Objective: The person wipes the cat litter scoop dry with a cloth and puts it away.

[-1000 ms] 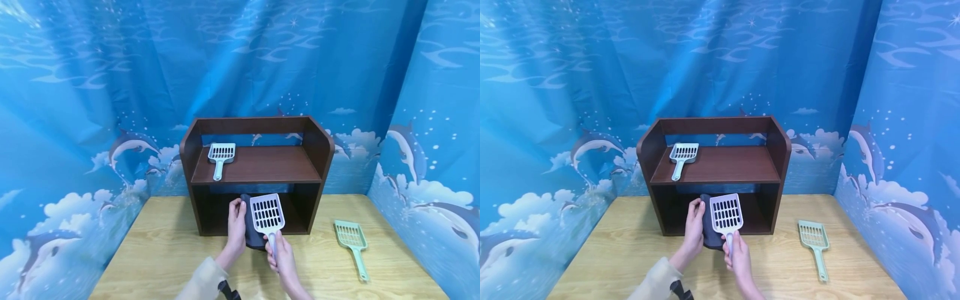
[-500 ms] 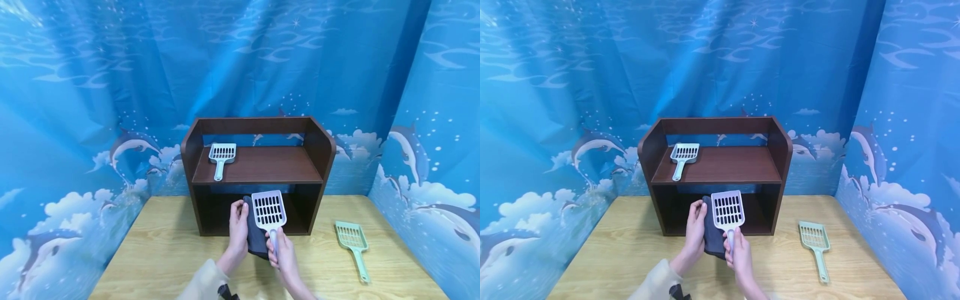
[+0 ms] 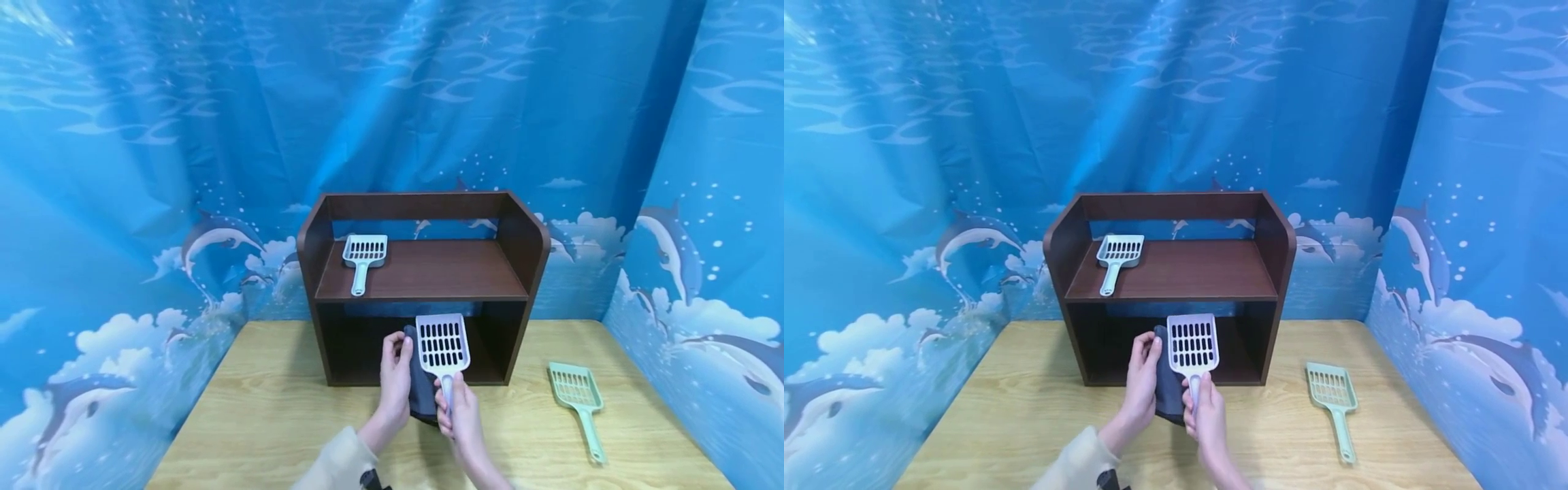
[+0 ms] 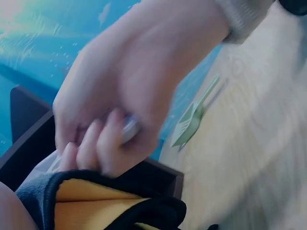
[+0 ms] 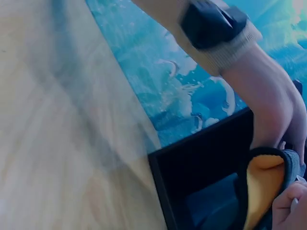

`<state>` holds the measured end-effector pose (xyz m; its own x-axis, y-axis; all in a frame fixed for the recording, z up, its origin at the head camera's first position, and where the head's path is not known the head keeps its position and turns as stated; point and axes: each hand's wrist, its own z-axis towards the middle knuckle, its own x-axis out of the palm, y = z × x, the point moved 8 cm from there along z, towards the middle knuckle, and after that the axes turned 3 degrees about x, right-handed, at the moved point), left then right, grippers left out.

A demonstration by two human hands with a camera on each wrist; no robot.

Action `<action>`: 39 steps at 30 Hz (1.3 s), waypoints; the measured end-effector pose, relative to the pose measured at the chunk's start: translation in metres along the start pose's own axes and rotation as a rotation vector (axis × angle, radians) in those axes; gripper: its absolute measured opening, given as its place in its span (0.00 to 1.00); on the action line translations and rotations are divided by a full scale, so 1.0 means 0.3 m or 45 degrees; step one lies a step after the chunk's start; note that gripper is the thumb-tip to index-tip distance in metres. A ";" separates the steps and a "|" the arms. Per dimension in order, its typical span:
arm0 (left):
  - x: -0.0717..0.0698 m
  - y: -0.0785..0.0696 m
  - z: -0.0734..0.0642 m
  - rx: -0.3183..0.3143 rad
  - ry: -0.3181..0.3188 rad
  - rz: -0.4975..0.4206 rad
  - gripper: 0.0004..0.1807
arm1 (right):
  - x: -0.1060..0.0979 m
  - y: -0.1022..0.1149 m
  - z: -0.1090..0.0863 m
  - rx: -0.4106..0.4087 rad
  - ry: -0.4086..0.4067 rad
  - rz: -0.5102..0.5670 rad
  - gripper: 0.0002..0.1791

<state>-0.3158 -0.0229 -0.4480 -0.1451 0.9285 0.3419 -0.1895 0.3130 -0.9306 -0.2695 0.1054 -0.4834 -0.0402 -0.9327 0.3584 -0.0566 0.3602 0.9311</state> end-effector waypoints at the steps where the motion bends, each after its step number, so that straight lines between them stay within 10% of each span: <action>1: 0.006 0.003 -0.011 -0.012 0.011 0.011 0.13 | -0.005 0.005 0.009 0.001 -0.005 0.012 0.27; 14: -0.042 -0.008 0.047 -0.044 0.005 -0.022 0.15 | -0.030 0.015 0.001 0.034 0.075 -0.233 0.29; 32: -0.079 -0.003 0.134 -0.312 0.424 0.222 0.18 | -0.059 -0.001 -0.031 0.143 0.459 -0.540 0.28; 39: -0.071 0.005 0.141 -0.324 0.473 0.249 0.20 | -0.076 0.007 -0.036 0.136 0.366 -0.621 0.33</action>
<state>-0.3541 -0.0505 -0.4510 0.2107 0.9687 0.1312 0.0571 0.1218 -0.9909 -0.2578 0.1274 -0.4890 0.2878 -0.9531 -0.0932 -0.1013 -0.1271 0.9867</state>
